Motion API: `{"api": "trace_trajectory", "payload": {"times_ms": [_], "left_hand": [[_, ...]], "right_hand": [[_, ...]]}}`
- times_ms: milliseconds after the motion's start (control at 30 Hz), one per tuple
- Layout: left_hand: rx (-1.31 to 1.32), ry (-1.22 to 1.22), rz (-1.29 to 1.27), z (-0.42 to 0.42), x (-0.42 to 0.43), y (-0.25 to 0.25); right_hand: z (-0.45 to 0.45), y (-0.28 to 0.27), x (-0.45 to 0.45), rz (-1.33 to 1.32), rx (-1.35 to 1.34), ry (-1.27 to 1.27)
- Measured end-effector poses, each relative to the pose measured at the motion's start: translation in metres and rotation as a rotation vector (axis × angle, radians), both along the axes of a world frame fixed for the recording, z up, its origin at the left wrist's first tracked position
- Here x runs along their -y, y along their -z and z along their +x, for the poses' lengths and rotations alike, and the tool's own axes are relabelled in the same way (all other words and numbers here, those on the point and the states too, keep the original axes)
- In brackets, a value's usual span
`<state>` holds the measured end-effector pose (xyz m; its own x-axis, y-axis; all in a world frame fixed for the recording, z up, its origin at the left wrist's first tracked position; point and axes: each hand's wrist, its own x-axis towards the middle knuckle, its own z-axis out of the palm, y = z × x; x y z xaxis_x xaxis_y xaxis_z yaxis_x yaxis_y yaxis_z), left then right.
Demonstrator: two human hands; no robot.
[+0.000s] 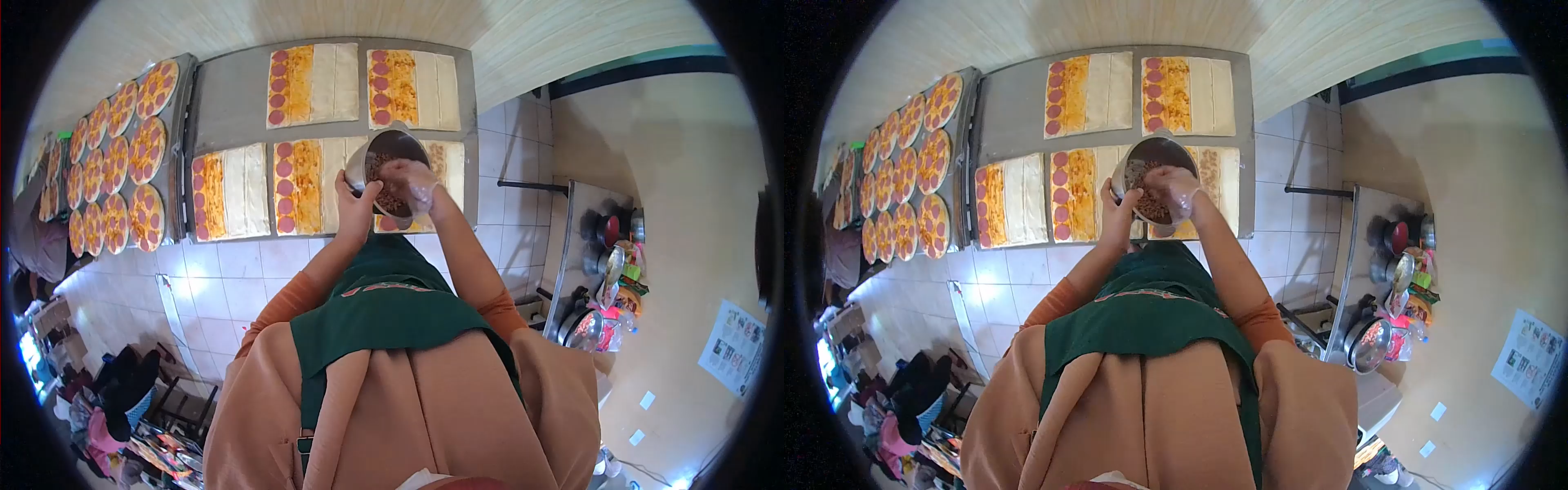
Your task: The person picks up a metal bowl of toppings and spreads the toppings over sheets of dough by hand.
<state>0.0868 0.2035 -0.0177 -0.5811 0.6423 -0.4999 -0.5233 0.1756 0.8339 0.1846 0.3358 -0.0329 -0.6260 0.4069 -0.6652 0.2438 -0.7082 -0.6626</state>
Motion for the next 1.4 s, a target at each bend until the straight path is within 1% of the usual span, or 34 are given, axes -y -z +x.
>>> {"api": "trace_trajectory", "payload": {"times_ms": [67,167,267,367,433,467,500,567,667,767,867,967,1067,1167,1267,1367,1400], "left_hand": [[0.013,-0.016,-0.001,-0.002,-0.011,0.002],[-0.019,-0.037,-0.019,-0.011,-0.021,0.011],[-0.004,-0.079,-0.04,-0.024,-0.021,0.02],[0.019,-0.111,-0.076,-0.032,-0.019,0.02],[0.053,-0.118,-0.084,-0.037,-0.021,0.01],[0.055,-0.123,-0.115,-0.039,-0.022,0.006],[0.066,-0.125,-0.116,-0.041,-0.023,0.003],[0.087,-0.131,-0.113,-0.046,-0.027,-0.002],[0.128,-0.177,-0.104,-0.05,-0.035,-0.01],[0.172,-0.184,-0.104,-0.055,-0.041,-0.016],[0.185,-0.176,-0.128,-0.06,-0.044,-0.017],[0.204,-0.223,-0.097,-0.061,-0.046,-0.017],[0.2,-0.224,-0.07,-0.062,-0.045,-0.018],[0.215,-0.239,-0.05,-0.062,-0.045,-0.023],[0.239,-0.24,-0.04,-0.062,-0.045,-0.028],[0.247,-0.246,-0.034,-0.061,-0.044,-0.024],[0.254,-0.244,-0.036,-0.061,-0.044,-0.025]], "right_hand": [[0.005,-0.014,-0.025,0.012,-0.092,0.071],[0.014,-0.01,-0.086,0.081,-0.161,0.11],[0.023,0.06,-0.163,0.199,-0.068,0.033],[-0.01,0.06,-0.184,0.541,0.744,-0.131],[-0.008,0.115,-0.211,0.786,0.929,-0.404],[-0.009,0.141,-0.224,0.903,0.937,-0.561],[-0.011,0.152,-0.233,0.994,0.969,-0.689],[-0.025,0.124,-0.236,1.118,1.057,-0.873],[-0.029,0.167,-0.252,1.229,1.118,-0.606],[-0.036,0.158,-0.267,1.012,0.966,-0.479],[-0.054,0.144,-0.279,1.109,1.102,-0.705],[-0.063,0.138,-0.286,1.231,1.053,-0.744],[-0.076,0.132,-0.296,1.232,1.098,-0.734],[-0.079,0.15,-0.311,1.308,0.983,-0.621],[-0.089,0.165,-0.333,1.315,1.056,-0.72],[-0.099,0.155,-0.336,1.283,1.074,-0.589],[-0.101,0.153,-0.338,1.319,1.065,-0.607]]}}
